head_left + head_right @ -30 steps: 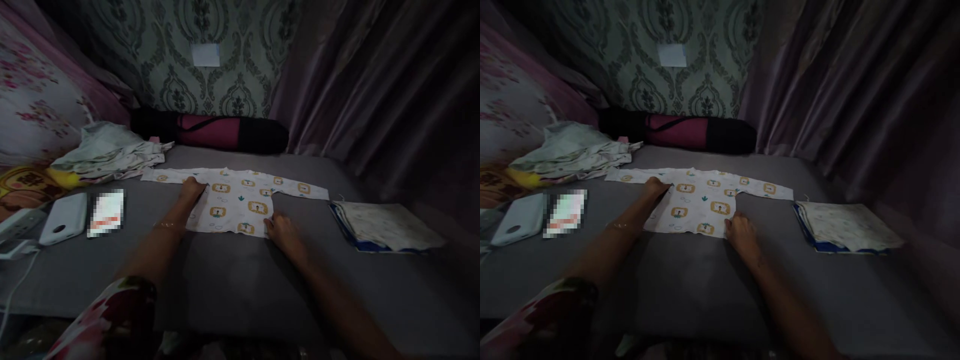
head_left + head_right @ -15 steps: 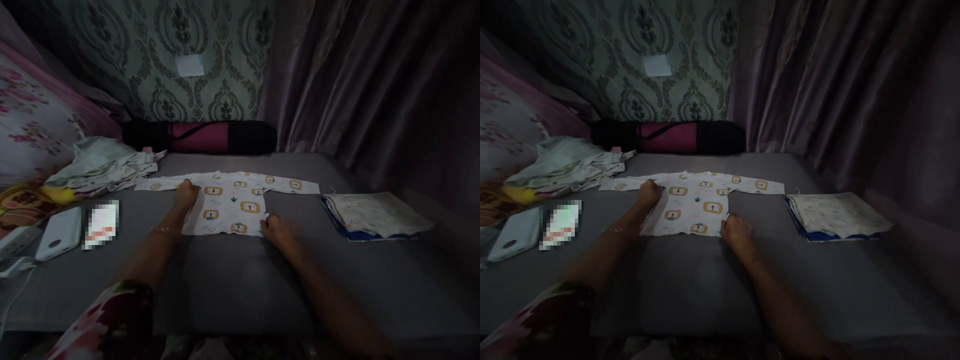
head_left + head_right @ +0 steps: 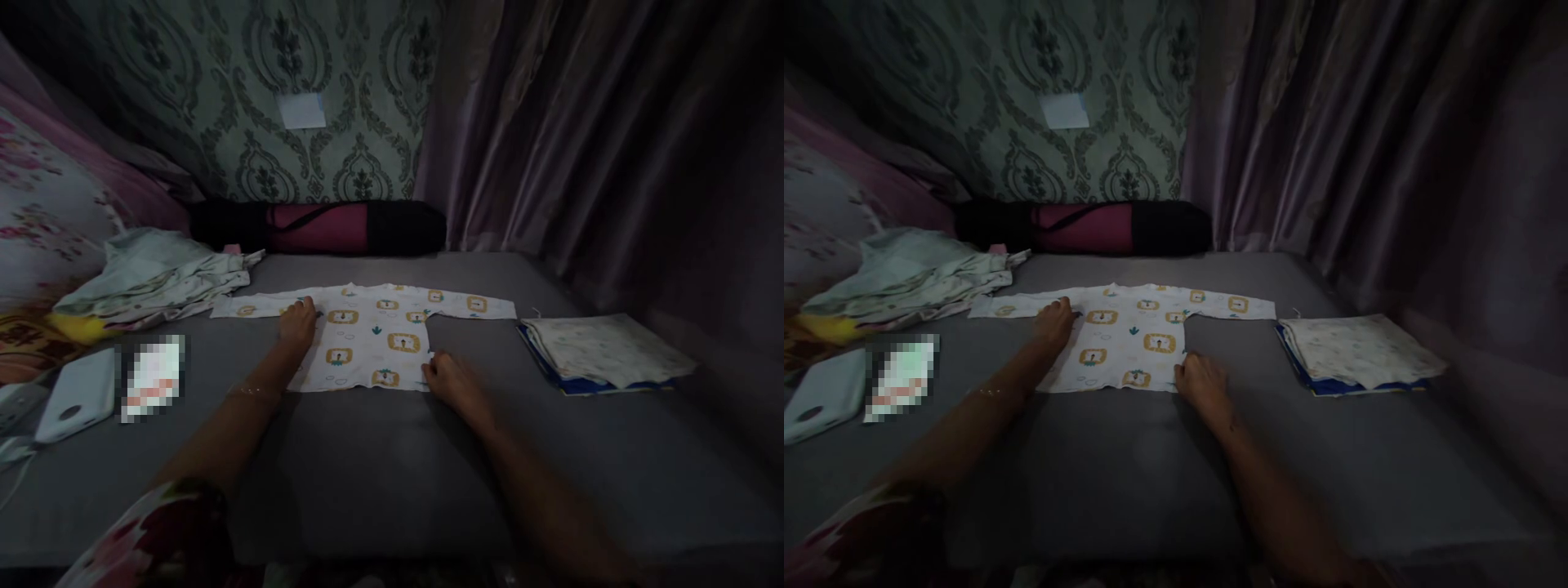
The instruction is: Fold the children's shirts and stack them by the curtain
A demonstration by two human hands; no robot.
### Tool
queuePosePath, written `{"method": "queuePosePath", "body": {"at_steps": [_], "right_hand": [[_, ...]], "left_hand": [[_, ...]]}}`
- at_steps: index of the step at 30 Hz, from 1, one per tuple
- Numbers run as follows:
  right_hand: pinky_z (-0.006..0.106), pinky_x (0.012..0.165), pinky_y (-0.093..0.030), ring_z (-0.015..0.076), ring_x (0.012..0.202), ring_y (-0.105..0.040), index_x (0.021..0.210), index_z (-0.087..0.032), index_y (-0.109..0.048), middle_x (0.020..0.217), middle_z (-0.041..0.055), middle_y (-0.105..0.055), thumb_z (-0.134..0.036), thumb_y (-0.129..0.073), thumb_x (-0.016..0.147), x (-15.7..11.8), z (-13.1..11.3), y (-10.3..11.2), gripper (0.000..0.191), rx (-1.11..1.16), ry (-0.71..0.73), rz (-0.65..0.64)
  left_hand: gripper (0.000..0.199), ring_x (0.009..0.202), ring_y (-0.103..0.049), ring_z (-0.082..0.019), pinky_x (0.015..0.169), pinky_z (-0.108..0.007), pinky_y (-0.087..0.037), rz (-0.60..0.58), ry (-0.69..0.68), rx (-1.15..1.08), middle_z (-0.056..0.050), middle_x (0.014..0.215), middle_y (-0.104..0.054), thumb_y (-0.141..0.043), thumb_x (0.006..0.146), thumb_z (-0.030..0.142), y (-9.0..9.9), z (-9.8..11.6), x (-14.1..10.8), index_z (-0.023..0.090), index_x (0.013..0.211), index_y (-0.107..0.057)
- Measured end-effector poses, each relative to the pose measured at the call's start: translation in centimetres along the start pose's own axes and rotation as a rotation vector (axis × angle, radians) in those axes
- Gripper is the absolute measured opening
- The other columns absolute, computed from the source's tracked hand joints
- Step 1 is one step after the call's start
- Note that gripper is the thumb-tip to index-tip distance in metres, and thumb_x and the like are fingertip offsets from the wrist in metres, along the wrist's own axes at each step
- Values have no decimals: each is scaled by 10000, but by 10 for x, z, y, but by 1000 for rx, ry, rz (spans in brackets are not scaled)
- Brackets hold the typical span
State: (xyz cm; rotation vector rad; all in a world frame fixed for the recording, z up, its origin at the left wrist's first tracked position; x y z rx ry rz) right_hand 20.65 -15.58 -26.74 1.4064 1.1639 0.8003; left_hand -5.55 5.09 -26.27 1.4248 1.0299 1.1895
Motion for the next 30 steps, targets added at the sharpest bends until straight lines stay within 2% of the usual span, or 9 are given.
{"method": "queuePosePath", "body": {"at_steps": [4, 7, 10, 14, 19, 23, 25, 26, 30], "right_hand": [[389, 995, -386, 276, 1218, -516, 1278, -133, -538, 1345, 178, -540, -326, -370, 974, 0, -26, 3, 397, 8, 223, 177], [453, 1151, -199, 274, 1435, -228, 1454, -101, -361, 1547, 147, -302, -369, -333, 988, -2, -47, -11, 539, 40, 421, 155], [472, 1182, -124, 254, 1469, -125, 1495, -66, -277, 1578, 139, -217, -416, -264, 1002, -2, -51, -27, 605, 76, 451, 58], [492, 1185, -114, 250, 1471, -113, 1499, -84, -283, 1577, 142, -202, -427, -261, 998, -5, -50, -29, 607, 85, 445, 28], [523, 1170, -127, 283, 1468, -112, 1498, -86, -286, 1576, 175, -182, -472, -323, 980, 1, -47, -26, 647, 115, 478, -42], [385, 1092, -325, 249, 1334, -421, 1319, -151, -565, 1441, 119, -483, -405, -506, 912, 39, -34, -10, 483, 297, 585, -221], [329, 968, -434, 207, 1123, -593, 1169, -168, -664, 1202, 68, -667, -367, -425, 944, 77, -6, 13, 384, 440, 417, -137], [311, 927, -452, 195, 1055, -619, 1145, -166, -673, 1131, 59, -692, -341, -395, 951, 96, 15, 28, 381, 488, 289, -20], [283, 955, -416, 197, 1138, -574, 1268, -155, -592, 1226, 120, -634, -242, -383, 935, 126, 102, 64, 404, 427, -340, 361]], "left_hand": [[363, 1186, -521, -319, 973, -403, -409, 65, -132, -10, -228, 1255, -558, -356, 932, 222, 17, 31, -14, 72, 1226, -506], [472, 1333, -402, -290, 1094, -396, -310, -14, -318, -102, -183, 1414, -468, -375, 953, 360, 4, 64, -30, 113, 1347, -453], [590, 1438, -223, -319, 1149, -504, -184, -84, -287, -118, -165, 1537, -318, -307, 969, 471, -17, 70, -41, 138, 1454, -355], [615, 1445, -209, -329, 1131, -569, -177, -126, -227, -112, -157, 1569, -245, -240, 977, 504, -33, 64, -48, 183, 1499, -292], [614, 1438, -222, -339, 1112, -587, -210, -197, -214, -102, -159, 1563, -261, -250, 968, 512, -28, 63, -40, 189, 1486, -318], [501, 1364, -369, -324, 1070, -556, -303, -294, -218, -104, -184, 1459, -434, -326, 952, 433, -18, 84, -28, 171, 1346, -492], [469, 1361, -380, -299, 1087, -518, -298, -303, -269, -160, -183, 1443, -453, -336, 947, 394, -13, 109, -28, 155, 1308, -515], [478, 1380, -354, -288, 1103, -508, -279, -290, -308, -203, -178, 1465, -429, -329, 949, 396, -12, 124, -30, 153, 1324, -498], [575, 1449, -220, -274, 1143, -514, -204, -224, -399, -330, -161, 1547, -300, -288, 956, 480, -15, 172, -43, 161, 1423, -396]]}}
Point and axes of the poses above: each hand's wrist, its own x-axis towards the middle knuckle, its own y-axis out of the back of the hand, z = x × y, the point moved 8 cm from there along x, towards the middle knuckle
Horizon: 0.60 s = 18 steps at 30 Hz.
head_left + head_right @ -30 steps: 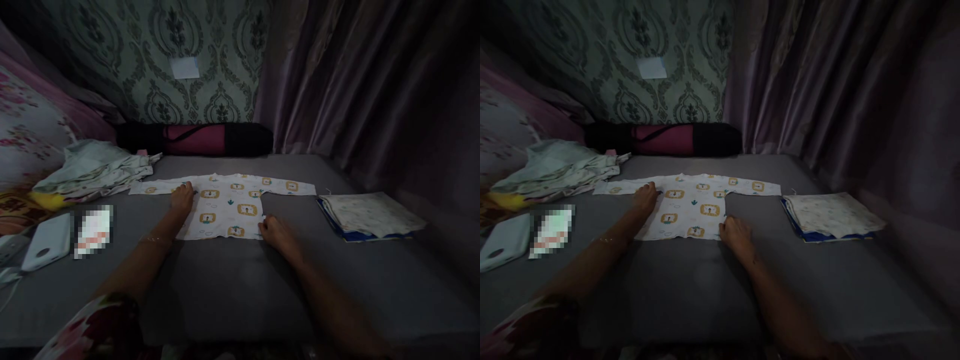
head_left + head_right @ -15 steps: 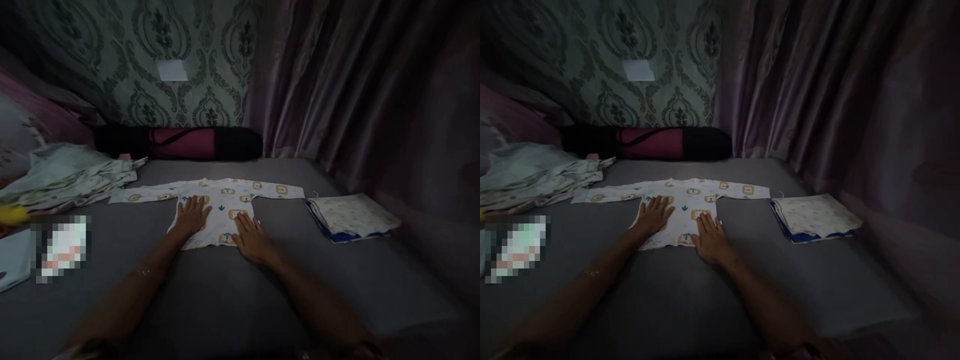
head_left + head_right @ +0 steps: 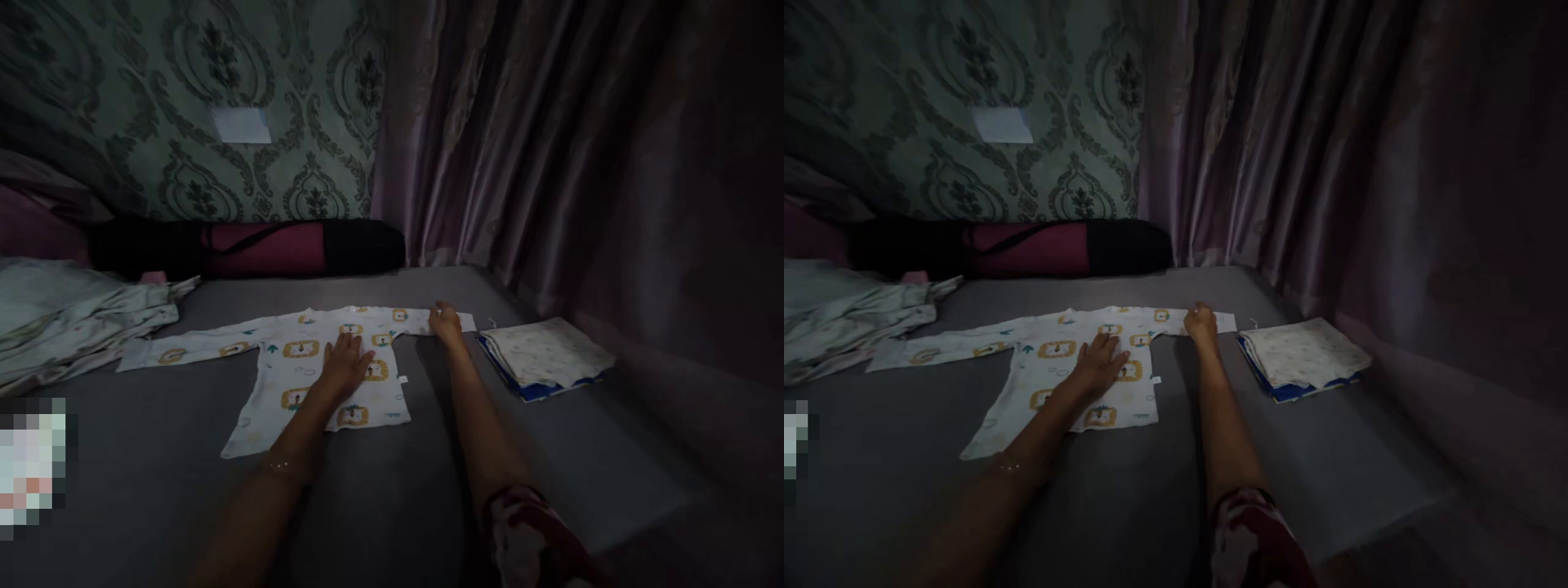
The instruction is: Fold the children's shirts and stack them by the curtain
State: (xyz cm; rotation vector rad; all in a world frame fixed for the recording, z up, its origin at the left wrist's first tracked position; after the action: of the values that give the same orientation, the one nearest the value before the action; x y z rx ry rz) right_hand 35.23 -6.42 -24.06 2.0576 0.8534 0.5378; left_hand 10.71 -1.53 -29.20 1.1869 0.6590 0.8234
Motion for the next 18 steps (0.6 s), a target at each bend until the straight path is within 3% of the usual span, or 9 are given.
{"method": "queuePosePath", "body": {"at_steps": [3, 8, 13, 18], "right_hand": [[380, 989, -393, 273, 1244, -486, 1320, -100, -528, 1318, 202, -545, -208, -397, 902, 10, 31, 11, 452, -81, -211, 122], [508, 1020, -315, 352, 1331, -348, 1353, -84, -464, 1420, 272, -390, -256, -439, 893, 13, 56, 3, 492, -167, -349, 185], [522, 1007, -303, 378, 1302, -367, 1332, -47, -470, 1368, 303, -422, -283, -459, 887, 19, 60, -5, 504, -205, -369, 227], [521, 977, -347, 384, 1242, -439, 1304, -65, -494, 1308, 273, -513, -303, -545, 838, 27, 67, 2, 526, -169, -370, 256]], "left_hand": [[638, 1464, -158, -300, 1152, -529, -166, 3, 13, 13, -173, 1569, -226, -254, 956, 520, -14, 10, 0, 145, 1462, -355], [676, 1472, -106, -298, 1172, -522, -104, 10, 9, 49, -159, 1583, -174, -199, 960, 527, -20, 10, -2, 133, 1499, -300], [697, 1472, -106, -301, 1176, -524, -98, 29, 2, 44, -161, 1581, -171, -180, 956, 542, -18, 10, -2, 125, 1499, -306], [692, 1472, -111, -298, 1178, -520, -102, 25, 5, 39, -159, 1579, -182, -192, 957, 538, -18, 10, -2, 125, 1501, -302]]}}
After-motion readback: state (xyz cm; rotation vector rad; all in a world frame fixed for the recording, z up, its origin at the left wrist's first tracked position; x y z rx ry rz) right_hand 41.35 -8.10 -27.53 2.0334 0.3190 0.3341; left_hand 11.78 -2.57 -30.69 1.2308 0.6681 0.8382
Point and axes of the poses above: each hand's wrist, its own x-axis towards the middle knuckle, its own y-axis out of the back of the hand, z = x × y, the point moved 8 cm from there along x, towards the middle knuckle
